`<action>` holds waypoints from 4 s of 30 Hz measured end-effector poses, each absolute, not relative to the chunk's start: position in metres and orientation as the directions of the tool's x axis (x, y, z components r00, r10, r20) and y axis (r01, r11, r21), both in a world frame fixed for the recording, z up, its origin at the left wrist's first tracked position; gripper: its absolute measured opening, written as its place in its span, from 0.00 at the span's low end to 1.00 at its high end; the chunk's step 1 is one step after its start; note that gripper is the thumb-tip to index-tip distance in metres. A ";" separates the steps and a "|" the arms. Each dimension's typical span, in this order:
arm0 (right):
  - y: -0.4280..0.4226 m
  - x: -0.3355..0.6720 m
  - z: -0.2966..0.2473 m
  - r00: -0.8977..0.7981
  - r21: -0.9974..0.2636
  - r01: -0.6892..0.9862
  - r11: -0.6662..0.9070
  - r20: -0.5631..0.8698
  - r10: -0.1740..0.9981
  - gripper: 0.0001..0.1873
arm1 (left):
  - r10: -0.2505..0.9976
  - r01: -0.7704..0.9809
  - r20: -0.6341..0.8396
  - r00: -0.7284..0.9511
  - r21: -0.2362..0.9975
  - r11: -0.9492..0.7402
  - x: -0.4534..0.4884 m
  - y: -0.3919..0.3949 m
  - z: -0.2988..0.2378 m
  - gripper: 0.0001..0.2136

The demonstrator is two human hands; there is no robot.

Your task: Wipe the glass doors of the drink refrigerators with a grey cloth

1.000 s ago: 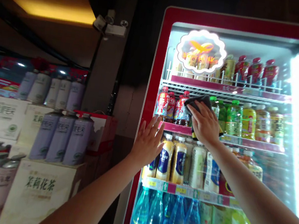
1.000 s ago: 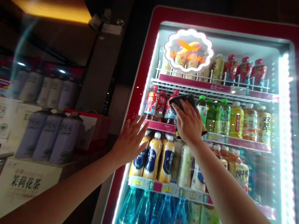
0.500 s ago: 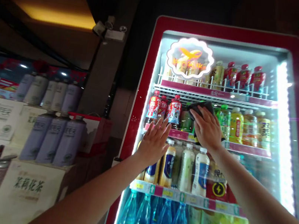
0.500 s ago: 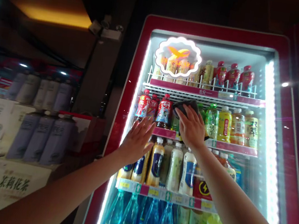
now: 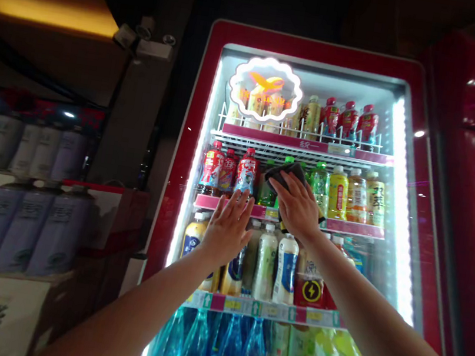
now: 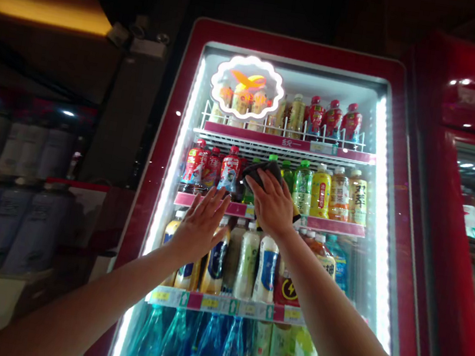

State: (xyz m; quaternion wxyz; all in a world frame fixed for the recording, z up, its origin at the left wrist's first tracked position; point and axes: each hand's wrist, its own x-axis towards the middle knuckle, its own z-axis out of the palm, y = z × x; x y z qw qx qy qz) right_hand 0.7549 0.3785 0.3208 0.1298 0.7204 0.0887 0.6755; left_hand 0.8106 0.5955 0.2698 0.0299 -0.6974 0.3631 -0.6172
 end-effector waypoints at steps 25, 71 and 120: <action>0.299 0.736 0.270 -0.079 -0.015 -0.063 -0.998 0.997 -0.010 0.37 | -0.591 -0.515 0.798 -0.120 -0.559 -0.650 0.800 0.559 0.259 0.40; 0.146 0.696 0.260 -0.189 -0.214 -0.153 -0.965 0.965 -0.184 0.34 | -0.611 -0.586 0.740 -0.280 -0.636 -0.502 0.775 0.382 0.276 0.39; 0.096 0.678 0.225 -0.054 0.039 -0.100 -0.994 0.998 0.044 0.27 | -0.554 -0.583 0.755 -0.352 -0.640 -0.501 0.775 0.374 0.278 0.33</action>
